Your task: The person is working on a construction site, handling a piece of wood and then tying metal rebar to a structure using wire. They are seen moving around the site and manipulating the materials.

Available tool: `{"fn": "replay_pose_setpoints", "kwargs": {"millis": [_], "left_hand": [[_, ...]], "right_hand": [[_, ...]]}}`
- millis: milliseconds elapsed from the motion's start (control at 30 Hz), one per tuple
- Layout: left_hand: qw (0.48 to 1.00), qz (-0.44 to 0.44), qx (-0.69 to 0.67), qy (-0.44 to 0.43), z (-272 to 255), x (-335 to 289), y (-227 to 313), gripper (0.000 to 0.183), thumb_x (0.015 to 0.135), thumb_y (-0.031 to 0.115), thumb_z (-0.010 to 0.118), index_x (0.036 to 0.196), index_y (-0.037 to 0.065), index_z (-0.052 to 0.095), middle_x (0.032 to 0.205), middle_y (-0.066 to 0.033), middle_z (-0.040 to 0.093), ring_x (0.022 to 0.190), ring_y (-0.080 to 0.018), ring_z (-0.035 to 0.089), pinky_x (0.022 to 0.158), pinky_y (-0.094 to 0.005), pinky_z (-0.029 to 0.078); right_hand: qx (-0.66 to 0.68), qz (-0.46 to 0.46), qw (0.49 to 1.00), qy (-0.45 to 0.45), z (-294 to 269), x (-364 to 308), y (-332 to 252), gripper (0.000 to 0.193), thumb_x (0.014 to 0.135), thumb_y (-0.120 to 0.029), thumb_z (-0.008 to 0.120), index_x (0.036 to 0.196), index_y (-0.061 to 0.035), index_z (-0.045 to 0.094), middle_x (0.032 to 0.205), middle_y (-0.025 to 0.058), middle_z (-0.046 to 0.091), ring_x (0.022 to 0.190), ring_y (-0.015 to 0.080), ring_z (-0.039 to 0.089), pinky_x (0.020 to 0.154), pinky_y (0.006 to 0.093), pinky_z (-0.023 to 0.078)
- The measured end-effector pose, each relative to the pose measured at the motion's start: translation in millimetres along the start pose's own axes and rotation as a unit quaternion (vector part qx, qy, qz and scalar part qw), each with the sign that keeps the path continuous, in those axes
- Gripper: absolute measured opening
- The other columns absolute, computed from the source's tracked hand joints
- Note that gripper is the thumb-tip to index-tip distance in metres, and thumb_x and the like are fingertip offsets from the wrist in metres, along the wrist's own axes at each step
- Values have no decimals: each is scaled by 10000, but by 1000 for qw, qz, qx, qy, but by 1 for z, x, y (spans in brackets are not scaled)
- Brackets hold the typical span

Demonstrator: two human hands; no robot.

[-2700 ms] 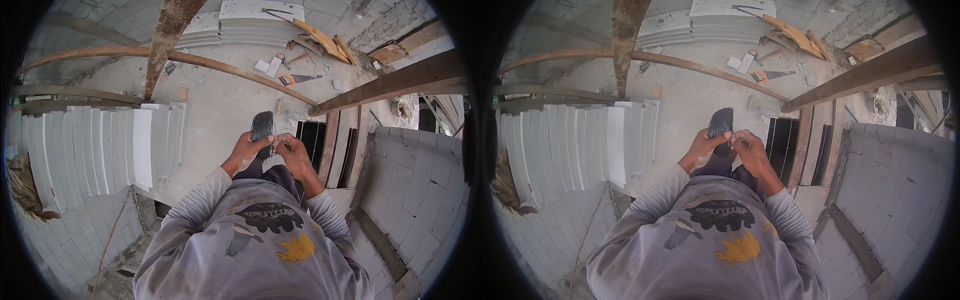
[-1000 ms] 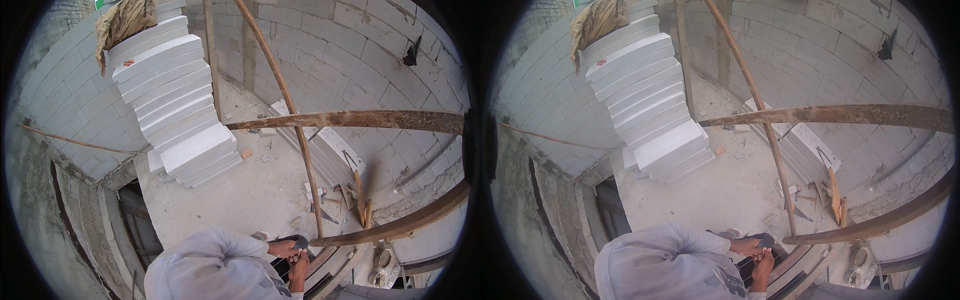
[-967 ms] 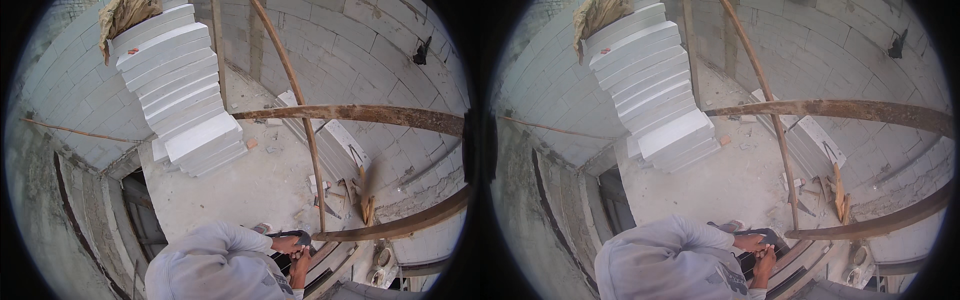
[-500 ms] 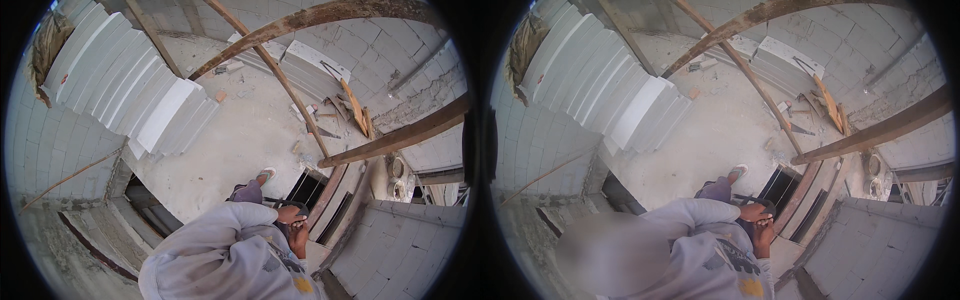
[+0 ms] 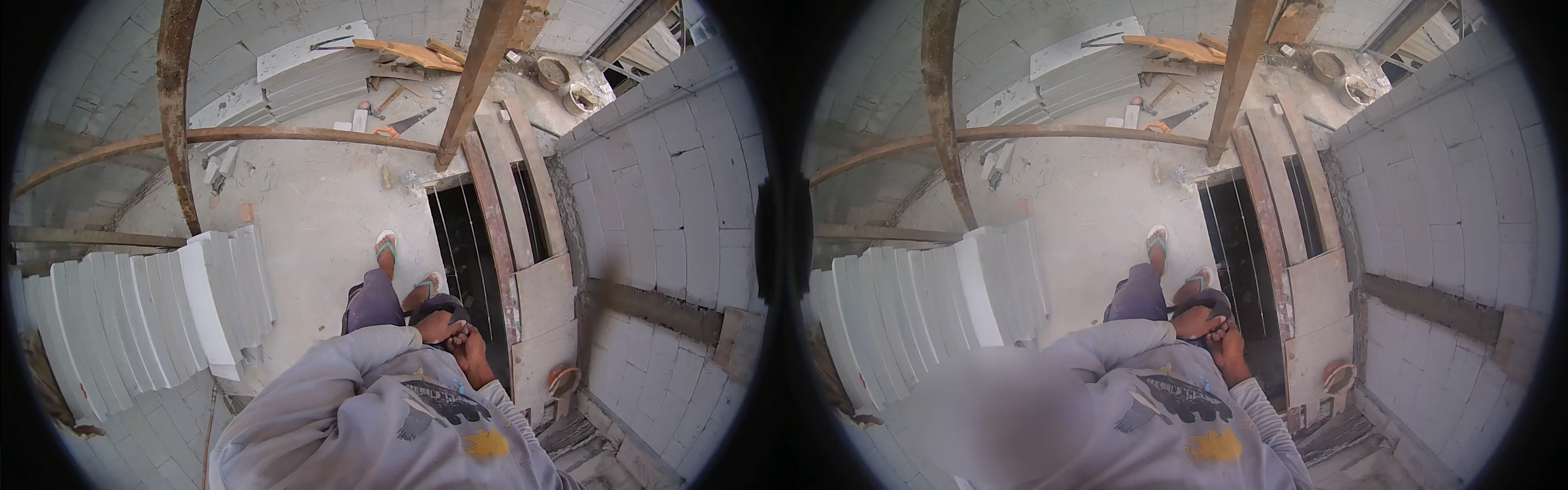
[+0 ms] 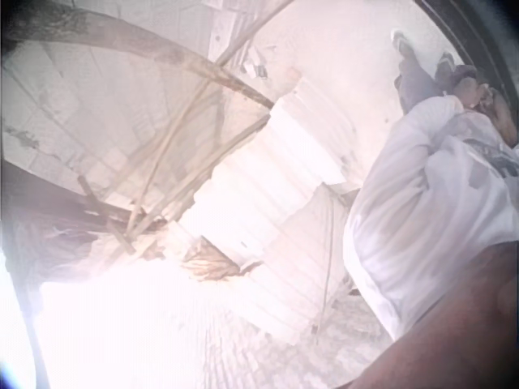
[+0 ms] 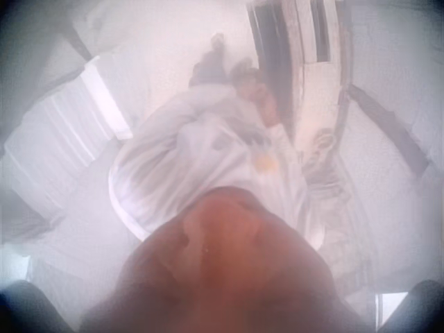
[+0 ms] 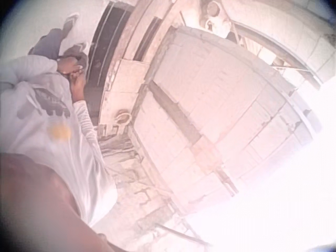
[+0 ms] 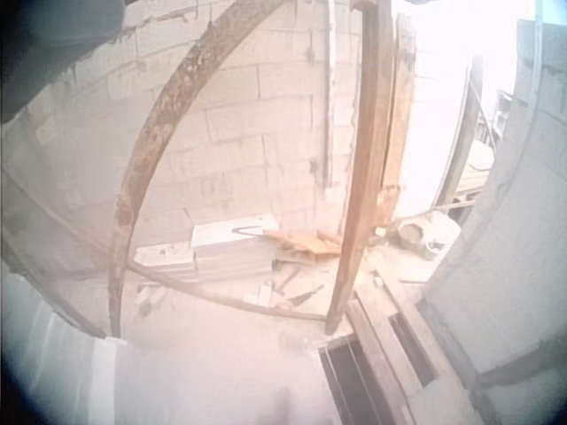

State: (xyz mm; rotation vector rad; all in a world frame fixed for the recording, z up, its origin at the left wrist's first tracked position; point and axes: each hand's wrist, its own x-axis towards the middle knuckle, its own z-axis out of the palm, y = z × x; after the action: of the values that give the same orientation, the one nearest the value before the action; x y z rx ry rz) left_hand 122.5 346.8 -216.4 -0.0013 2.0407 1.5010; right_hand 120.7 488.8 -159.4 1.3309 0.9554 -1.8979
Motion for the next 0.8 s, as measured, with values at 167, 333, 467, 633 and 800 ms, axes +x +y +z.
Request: {"fn": "replay_pose_setpoints", "kwargs": {"millis": [167,333,467,633,800], "left_hand": [[998,-20,-5,-55,1,1,3,516,971,411,551,780,-59,645,712,-246,653,726,-420,665,705,-489,501],[997,-20,1,-77,6,2,12,481,977,394,541,801,-43,640,696,-217,655,701,-403,666,698,-483,497],[995,-17,45,-91,21,9,4,471,976,390,543,821,-45,638,697,-218,657,701,-396,670,703,-491,498],[984,-13,79,-160,22,16,63,456,976,382,553,844,-45,643,687,-221,654,674,-408,660,684,-496,500],[988,-14,61,-140,27,49,32,497,993,435,541,789,-15,593,604,-78,592,539,-199,606,509,-367,454]], "right_hand": [[25,-27,995,96,2,-27,-15,263,998,-195,436,740,-144,456,595,-40,354,478,97,308,501,301,353],[23,-35,997,62,-4,-89,-37,271,1016,-223,442,761,-132,456,595,-48,321,470,80,266,436,257,269],[12,-50,998,41,-13,-161,-58,289,1028,-238,450,758,-135,454,594,-58,318,464,63,246,419,236,235],[-3,-138,989,44,-12,-242,-82,316,1036,-255,461,742,-140,452,588,-68,323,451,45,246,400,220,219],[-23,-329,937,111,-2,-361,-134,382,1050,-336,490,730,-131,451,564,-78,305,447,29,227,409,216,195]]}}
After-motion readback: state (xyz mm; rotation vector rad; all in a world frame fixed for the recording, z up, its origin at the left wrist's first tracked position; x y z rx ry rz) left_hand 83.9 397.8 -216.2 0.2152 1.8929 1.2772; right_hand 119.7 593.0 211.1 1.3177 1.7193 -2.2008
